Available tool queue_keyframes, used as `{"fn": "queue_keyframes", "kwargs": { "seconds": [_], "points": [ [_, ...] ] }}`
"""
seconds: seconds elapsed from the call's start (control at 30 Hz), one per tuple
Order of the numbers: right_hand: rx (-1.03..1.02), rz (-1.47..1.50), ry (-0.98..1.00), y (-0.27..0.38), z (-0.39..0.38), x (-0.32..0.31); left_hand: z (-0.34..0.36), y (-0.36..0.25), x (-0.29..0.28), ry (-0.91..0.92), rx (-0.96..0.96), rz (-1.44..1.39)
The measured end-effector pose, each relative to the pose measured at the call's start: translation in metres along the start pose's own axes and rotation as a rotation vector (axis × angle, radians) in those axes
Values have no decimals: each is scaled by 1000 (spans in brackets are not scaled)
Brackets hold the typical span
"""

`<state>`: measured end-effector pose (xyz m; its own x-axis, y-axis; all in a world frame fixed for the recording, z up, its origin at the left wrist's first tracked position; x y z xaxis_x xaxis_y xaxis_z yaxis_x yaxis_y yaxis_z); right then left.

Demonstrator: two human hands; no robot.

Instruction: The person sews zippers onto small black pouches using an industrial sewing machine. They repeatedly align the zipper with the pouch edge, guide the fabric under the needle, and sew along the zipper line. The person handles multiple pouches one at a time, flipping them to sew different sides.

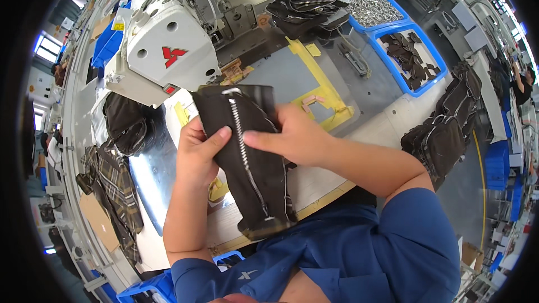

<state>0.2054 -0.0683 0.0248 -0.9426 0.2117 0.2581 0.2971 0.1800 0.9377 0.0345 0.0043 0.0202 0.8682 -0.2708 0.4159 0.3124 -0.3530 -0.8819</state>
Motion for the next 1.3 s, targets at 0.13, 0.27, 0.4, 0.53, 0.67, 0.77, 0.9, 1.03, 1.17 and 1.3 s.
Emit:
{"fn": "queue_keyframes", "kwargs": {
  "seconds": [0.13, 0.27, 0.4, 0.53, 0.67, 0.77, 0.9, 1.03, 1.17, 1.3],
  "points": [
    [-124, -229, 7, 17, 32, -5, -7, 1, 11, 91, 86, 234],
    [-90, 39, 51, 31, 52, 8, -8, -12, 10, 21, 58, 284],
    [-188, -114, 175, 49, 71, 14, -2, -13, 4, 102, 99, 258],
    [-224, -352, 148, 44, 72, 6, -2, -14, 1, -48, 132, 248],
    [-212, -236, 254, 47, 54, 9, -7, -17, 4, -85, 174, 261],
    [104, 9, 296, 45, 54, -3, -19, -10, 10, -23, 73, 343],
    [-41, -250, 348, 58, 49, 2, -29, 6, 16, 117, 57, 398],
    [68, -310, 293, 50, 51, -1, -33, 8, 24, 131, 74, 341],
    [82, -356, 279, 46, 54, -4, -33, 9, 22, 79, 102, 407],
    [53, -336, 371, 39, 53, 0, -36, -4, 22, 88, 221, 648]
  ]
}}
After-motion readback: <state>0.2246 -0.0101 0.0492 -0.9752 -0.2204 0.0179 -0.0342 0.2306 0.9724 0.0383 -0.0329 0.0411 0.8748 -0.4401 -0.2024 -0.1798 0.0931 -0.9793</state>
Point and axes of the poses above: each hand's wrist, its own z-axis towards the middle knuckle, its own x-axis out of the palm, y = z × x, the point moved 6 cm from there along z, towards the middle knuckle, and after that the axes turned 14 degrees about -y, right-handed, at the moved point
